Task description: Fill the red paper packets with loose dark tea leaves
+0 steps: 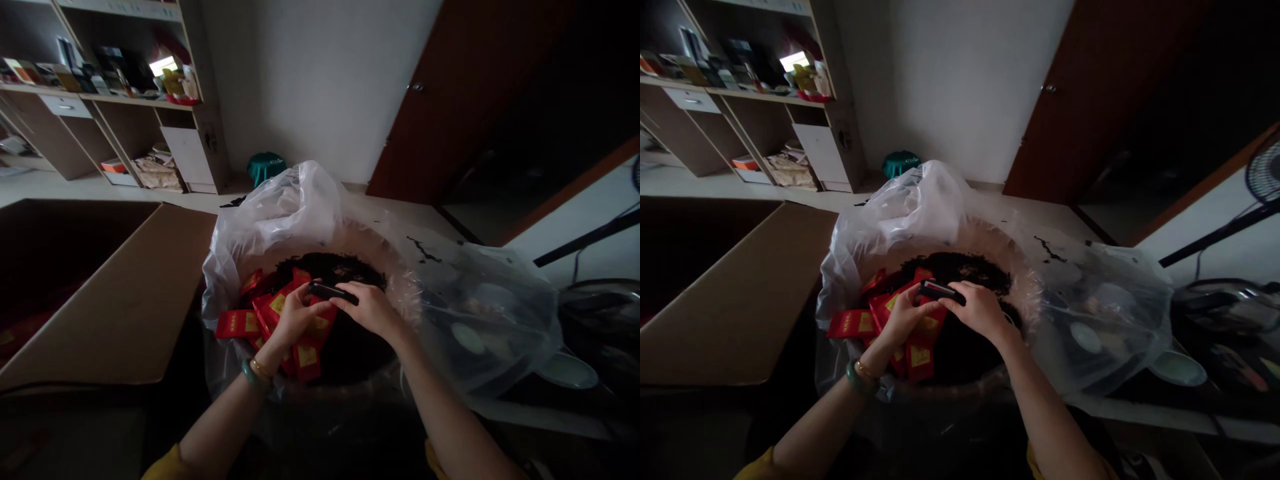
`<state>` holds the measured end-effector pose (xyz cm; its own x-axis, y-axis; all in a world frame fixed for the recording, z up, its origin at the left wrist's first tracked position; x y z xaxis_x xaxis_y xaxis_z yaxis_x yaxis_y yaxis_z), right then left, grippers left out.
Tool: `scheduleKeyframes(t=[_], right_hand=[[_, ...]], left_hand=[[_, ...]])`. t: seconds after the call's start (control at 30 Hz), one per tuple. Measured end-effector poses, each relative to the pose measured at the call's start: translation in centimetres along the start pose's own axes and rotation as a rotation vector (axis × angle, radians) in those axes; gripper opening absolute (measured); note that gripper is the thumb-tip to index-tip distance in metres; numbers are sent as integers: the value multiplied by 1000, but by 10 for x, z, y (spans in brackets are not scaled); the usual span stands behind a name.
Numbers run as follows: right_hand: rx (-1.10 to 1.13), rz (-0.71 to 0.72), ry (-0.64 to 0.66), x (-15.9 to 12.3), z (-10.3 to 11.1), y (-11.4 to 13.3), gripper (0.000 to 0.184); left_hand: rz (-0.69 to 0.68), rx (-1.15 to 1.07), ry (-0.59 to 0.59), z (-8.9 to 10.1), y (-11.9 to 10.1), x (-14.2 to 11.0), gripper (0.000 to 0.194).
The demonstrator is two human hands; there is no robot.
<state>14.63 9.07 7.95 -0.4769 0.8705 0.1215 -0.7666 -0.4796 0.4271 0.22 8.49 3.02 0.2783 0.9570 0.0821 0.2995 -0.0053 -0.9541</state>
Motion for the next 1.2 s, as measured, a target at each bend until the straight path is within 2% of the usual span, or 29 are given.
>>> scheduleKeyframes(t=[0.13,0.3,0.47,0.8,1.03,1.2], right_hand=[[54,-1,-18,0,-1,-2,27],[136,3,-1,0,-1,-4,31],[114,7,-19,-2,0,-4,31],[72,10,-22,-1,2,0,28],[50,19,-17,-3,1,2,30],[249,-28,-10,0,2,-11,39]], left_hand=[[13,-44,-39,2,0,0,56],[22,-75,-16,1,2,0,50],[13,-103,-5,0,3,-1,58],[-10,-63,17,-1,2,0,47],[-17,-39,-17,1,4,2,32],[-8,-39,-35,3,5,2,34]])
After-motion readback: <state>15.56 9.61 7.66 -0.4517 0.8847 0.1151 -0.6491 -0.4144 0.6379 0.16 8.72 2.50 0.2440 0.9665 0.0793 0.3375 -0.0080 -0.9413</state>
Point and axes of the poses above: each hand's wrist, its own x-axis towards the middle knuckle, its own z-axis out of the back of the hand, y = z × x, the point moved 6 cm from there along x, towards the middle knuckle, and after that the axes turned 12 degrees about y, right-handed, at the moved point
